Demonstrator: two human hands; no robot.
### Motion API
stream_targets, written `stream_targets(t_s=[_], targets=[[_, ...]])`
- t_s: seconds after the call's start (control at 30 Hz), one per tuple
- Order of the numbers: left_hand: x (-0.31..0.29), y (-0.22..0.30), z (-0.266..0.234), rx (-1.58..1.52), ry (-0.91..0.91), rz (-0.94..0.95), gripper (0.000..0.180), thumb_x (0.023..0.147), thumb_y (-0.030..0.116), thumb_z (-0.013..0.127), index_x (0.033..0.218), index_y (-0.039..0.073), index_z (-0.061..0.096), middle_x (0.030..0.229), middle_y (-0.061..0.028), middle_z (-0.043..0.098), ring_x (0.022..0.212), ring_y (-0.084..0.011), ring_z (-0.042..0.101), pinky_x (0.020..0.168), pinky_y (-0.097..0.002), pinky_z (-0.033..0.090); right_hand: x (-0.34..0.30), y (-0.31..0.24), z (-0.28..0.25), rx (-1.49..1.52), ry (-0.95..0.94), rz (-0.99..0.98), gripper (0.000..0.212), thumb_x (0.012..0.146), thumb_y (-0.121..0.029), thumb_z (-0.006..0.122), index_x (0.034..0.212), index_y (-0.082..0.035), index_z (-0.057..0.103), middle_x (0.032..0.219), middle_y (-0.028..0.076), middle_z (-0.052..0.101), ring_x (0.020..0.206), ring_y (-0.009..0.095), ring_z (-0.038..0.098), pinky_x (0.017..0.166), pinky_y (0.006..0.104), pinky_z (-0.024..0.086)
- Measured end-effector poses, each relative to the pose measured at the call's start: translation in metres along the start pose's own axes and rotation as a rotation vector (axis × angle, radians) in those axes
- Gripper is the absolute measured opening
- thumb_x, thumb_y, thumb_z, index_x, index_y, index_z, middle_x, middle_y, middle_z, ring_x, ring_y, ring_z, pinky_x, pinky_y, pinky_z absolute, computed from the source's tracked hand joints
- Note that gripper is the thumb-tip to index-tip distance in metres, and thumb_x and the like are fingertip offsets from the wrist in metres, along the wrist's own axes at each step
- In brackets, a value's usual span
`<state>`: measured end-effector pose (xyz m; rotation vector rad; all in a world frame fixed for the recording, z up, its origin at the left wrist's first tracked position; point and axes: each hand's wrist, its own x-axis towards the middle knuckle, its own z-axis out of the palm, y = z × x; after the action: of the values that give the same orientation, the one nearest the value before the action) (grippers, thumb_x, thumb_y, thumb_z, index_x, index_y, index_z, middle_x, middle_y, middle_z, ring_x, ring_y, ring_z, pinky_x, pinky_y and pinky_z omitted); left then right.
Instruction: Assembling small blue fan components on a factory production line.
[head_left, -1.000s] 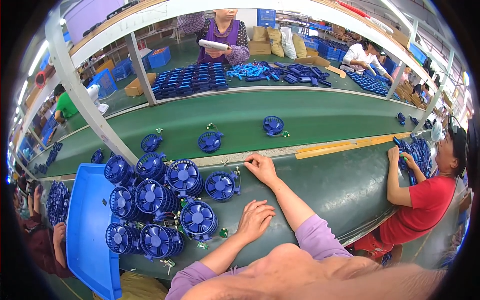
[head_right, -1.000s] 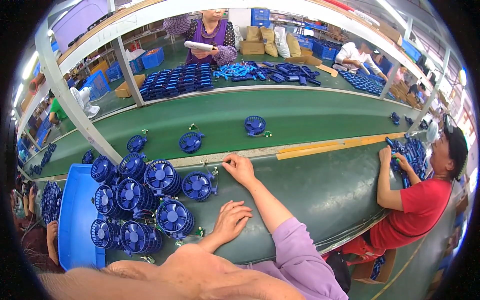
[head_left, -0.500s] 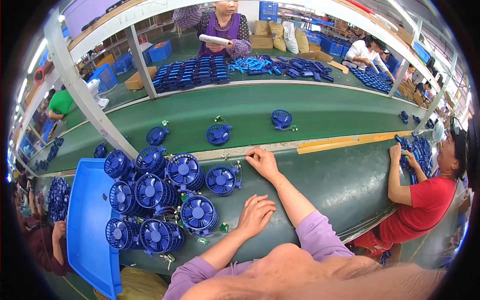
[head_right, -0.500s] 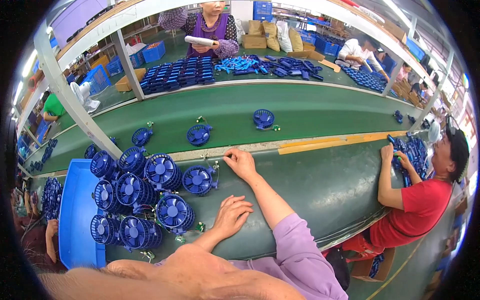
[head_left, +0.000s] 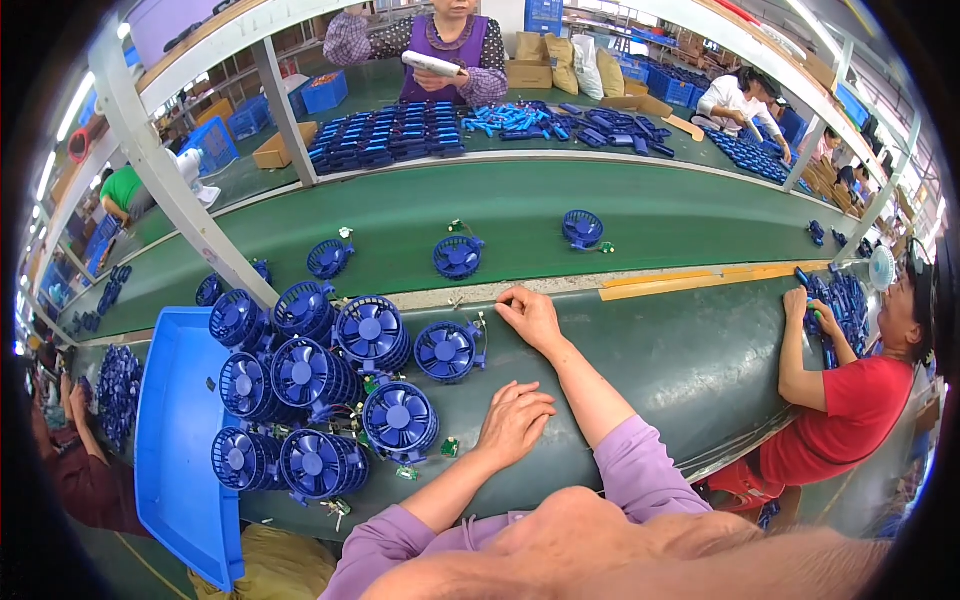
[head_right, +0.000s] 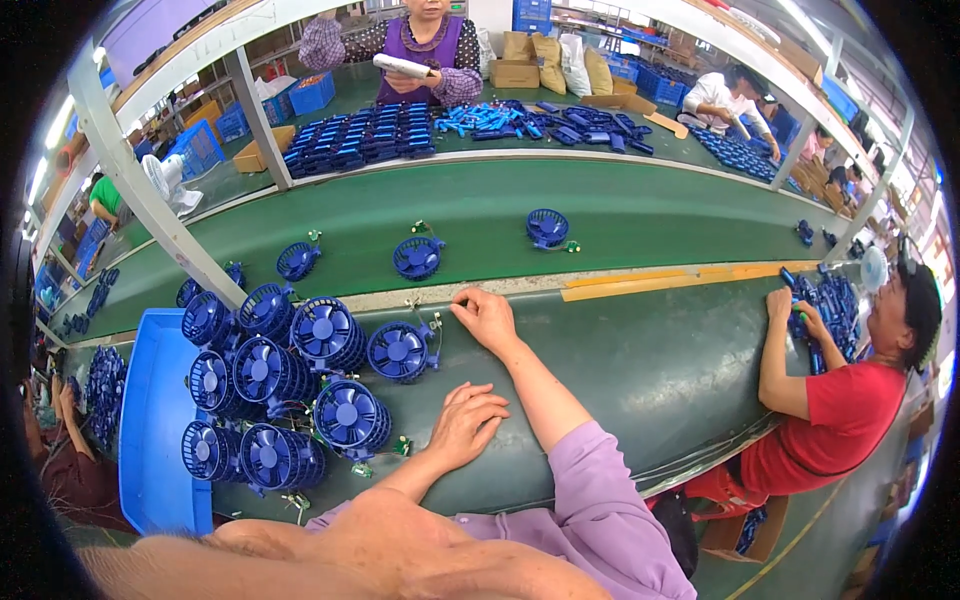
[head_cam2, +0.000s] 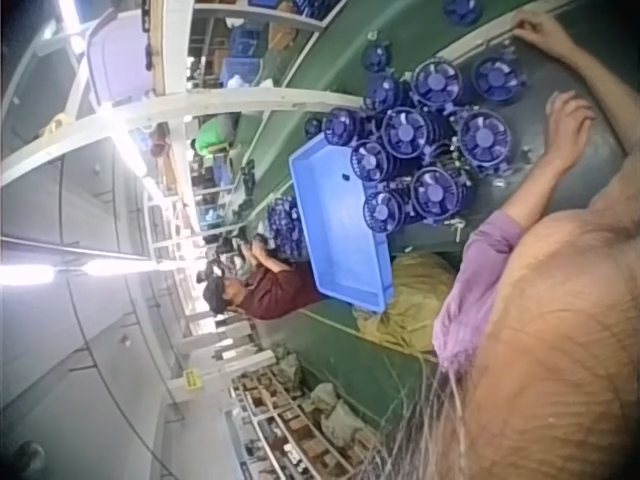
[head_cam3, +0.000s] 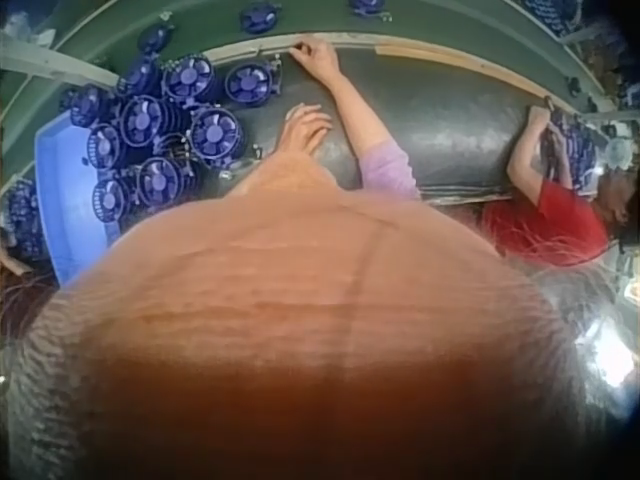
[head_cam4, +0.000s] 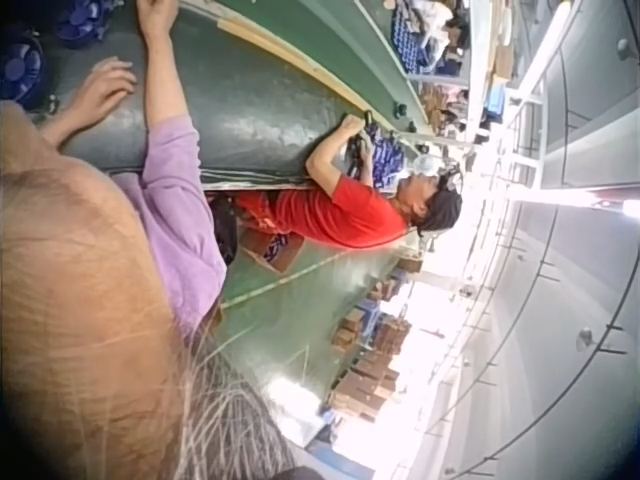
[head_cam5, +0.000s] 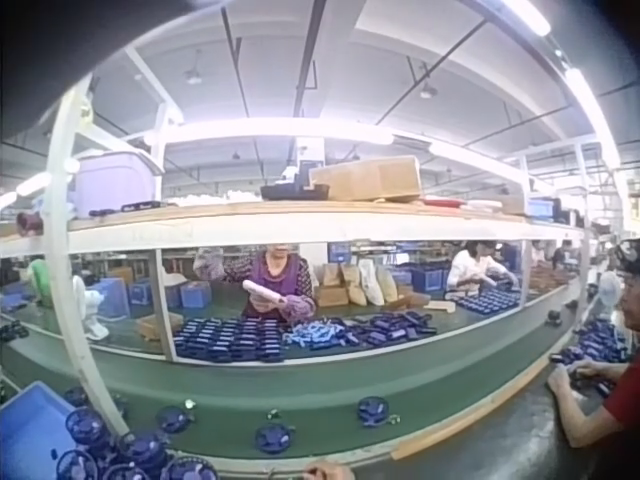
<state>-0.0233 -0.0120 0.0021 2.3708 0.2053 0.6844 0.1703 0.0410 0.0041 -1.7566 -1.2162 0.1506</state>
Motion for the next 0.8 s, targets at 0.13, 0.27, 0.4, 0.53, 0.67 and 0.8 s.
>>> stream_targets(t_s=[0.13, 0.27, 0.4, 0.53, 0.67, 0.8], targets=[[-0.0007, 0.0002, -0.0011, 0.002, 0.003, -0.001, 0.013, 0.082, 0.01, 0.064, 0.093, 0.014, 0.068, 0.111, 0.0003, 0.065, 0.12, -0.026, 0.051, 0.107, -0.0492, 0.032, -0.0001, -0.0039, -0.0005, 0.003, -0.006, 0.002, 0.014, 0.077, -0.021, 0.073, 0.087, -0.012, 0.069, 0.055, 0.003, 0.052, 0.05, 0.017, 0.052, 0.051, 0.0337, 0.042], [-0.0004, 0.0003, -0.0011, -0.002, 0.004, 0.002, 0.013, 0.082, 0.011, 0.064, 0.093, 0.013, 0.068, 0.111, 0.0, 0.065, 0.12, -0.0261, 0.051, 0.106, -0.0492, 0.032, -0.0003, -0.0041, -0.0004, 0.01, -0.008, 0.007, 0.013, 0.078, -0.021, 0.073, 0.086, -0.011, 0.069, 0.054, 0.003, 0.052, 0.05, 0.017, 0.052, 0.051, 0.0336, 0.042], [0.0, -0.0002, -0.0007, -0.005, 0.002, 0.004, 0.012, 0.082, 0.011, 0.064, 0.093, 0.013, 0.069, 0.111, -0.0001, 0.065, 0.12, -0.0262, 0.051, 0.106, -0.0492, 0.032, -0.0002, -0.003, -0.0006, 0.008, 0.0, -0.009, 0.013, 0.078, -0.02, 0.073, 0.086, -0.011, 0.069, 0.054, 0.003, 0.051, 0.05, 0.017, 0.051, 0.051, 0.0338, 0.041], [-0.0006, -0.0002, -0.0016, 0.004, 0.001, 0.006, 0.011, 0.082, 0.012, 0.063, 0.092, 0.013, 0.068, 0.111, 0.0002, 0.063, 0.121, -0.0261, 0.05, 0.108, -0.0487, 0.031, -0.0002, -0.0046, 0.0, 0.001, 0.004, -0.016, 0.013, 0.077, -0.02, 0.073, 0.086, -0.011, 0.069, 0.055, 0.003, 0.052, 0.05, 0.017, 0.051, 0.05, 0.0339, 0.041], [-0.0006, -0.0007, -0.0014, 0.007, 0.0, 0.008, 0.011, 0.082, 0.013, 0.063, 0.092, 0.013, 0.068, 0.111, 0.0001, 0.063, 0.121, -0.0261, 0.05, 0.108, -0.0488, 0.032, 0.0004, -0.0032, 0.0012, -0.001, 0.01, -0.017, 0.013, 0.078, -0.02, 0.073, 0.086, -0.011, 0.069, 0.055, 0.003, 0.052, 0.05, 0.018, 0.051, 0.05, 0.0338, 0.041], [-0.0007, 0.0005, -0.0019, 0.01, -0.003, 0.004, 0.011, 0.083, 0.013, 0.063, 0.092, 0.013, 0.068, 0.111, 0.0, 0.063, 0.12, -0.0261, 0.05, 0.107, -0.0488, 0.032, 0.0, -0.0031, 0.0016, -0.009, 0.012, -0.013, 0.014, 0.078, -0.021, 0.072, 0.086, -0.011, 0.069, 0.055, 0.003, 0.052, 0.05, 0.018, 0.052, 0.05, 0.034, 0.041]])
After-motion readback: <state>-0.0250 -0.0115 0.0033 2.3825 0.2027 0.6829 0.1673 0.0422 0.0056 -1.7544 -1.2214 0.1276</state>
